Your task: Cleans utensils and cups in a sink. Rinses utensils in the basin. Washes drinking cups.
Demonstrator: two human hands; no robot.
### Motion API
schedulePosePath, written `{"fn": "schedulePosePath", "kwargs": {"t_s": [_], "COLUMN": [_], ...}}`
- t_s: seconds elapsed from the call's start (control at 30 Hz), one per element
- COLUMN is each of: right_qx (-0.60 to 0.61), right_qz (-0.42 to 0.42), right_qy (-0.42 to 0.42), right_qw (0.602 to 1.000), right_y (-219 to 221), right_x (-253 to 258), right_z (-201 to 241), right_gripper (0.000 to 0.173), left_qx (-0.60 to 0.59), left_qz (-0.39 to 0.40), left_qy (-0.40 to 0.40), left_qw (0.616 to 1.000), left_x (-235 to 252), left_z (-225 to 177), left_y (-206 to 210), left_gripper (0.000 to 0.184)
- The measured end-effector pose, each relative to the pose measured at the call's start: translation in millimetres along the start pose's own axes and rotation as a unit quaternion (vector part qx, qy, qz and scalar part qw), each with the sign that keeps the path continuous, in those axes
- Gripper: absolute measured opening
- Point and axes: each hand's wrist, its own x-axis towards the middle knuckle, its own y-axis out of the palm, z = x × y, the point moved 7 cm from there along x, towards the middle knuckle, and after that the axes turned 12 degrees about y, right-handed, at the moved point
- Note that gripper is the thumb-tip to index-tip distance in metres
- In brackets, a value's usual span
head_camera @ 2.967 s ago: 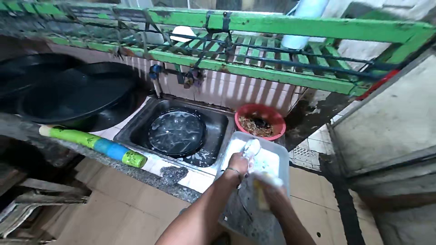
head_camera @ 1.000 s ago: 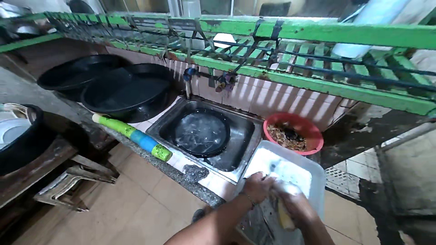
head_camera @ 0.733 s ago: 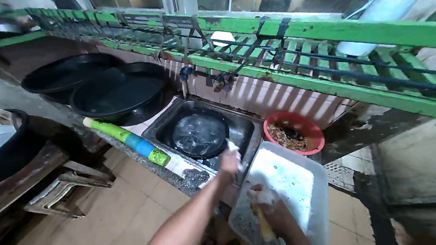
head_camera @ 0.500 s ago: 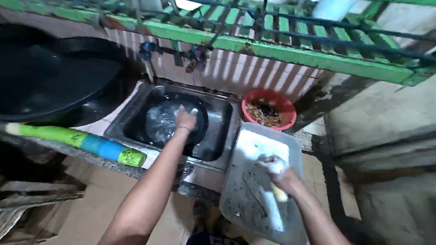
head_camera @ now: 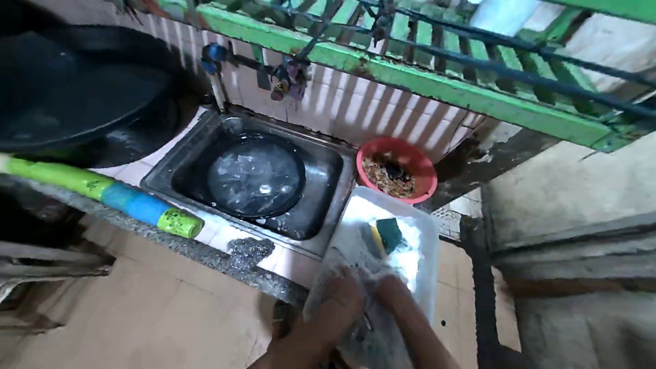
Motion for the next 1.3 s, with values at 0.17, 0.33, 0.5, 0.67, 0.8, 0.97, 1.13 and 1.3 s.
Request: {"fn": "schedulePosePath", "kwargs": {"t_s": [0.17,0.33,0.5,0.67,0.8,0.97,1.13,1.3], "right_qx": [0.207,0.433,0.490,0.509,0.542,0.481,0.338,0.426], "right_qz": [-0.092,0.064,0.067,-0.122,-0.148,-0.081,-0.052,0.008], "right_qy": [-0.037,-0.112,-0.138,-0.305,-0.366,-0.280,-0.302,-0.230], "right_qw": [0.973,0.892,0.858,0.796,0.742,0.827,0.890,0.875], "right_y": [-14.2,-9.9,-21.9,-80.1,-86.5,-40.0,-22.5,-45.0], "right_x": [11.3,31.3,29.5,-14.8,-25.1,-7.9,2.5,18.6], "right_z": [19.3,24.5,21.5,15.1,12.6,12.1,13.4,9.0], "right_gripper": [0.075,0.046,0.065,0.059,0.068,0.066,0.047,0.041], "left_qx": [-0.102,-0.220,-0.325,-0.389,-0.411,-0.442,-0.437,-0.426], "left_qz": [-0.167,-0.252,-0.333,-0.450,-0.452,-0.439,-0.392,-0.445], "left_qy": [-0.022,-0.068,-0.021,0.128,0.197,0.095,0.034,0.031], "left_qw": [0.981,0.940,0.885,0.794,0.766,0.777,0.809,0.787], "left_x": [20.1,34.7,32.0,4.4,5.3,15.5,23.8,16.7], "left_z": [-3.7,10.4,17.8,-16.5,-24.5,-6.6,9.6,11.4], "left_y": [-17.3,-26.8,-27.3,-50.0,-61.7,-26.6,-16.3,-29.7], "left_gripper": [0.073,0.081,0.078,0.070,0.079,0.041,0.040,0.029]}}
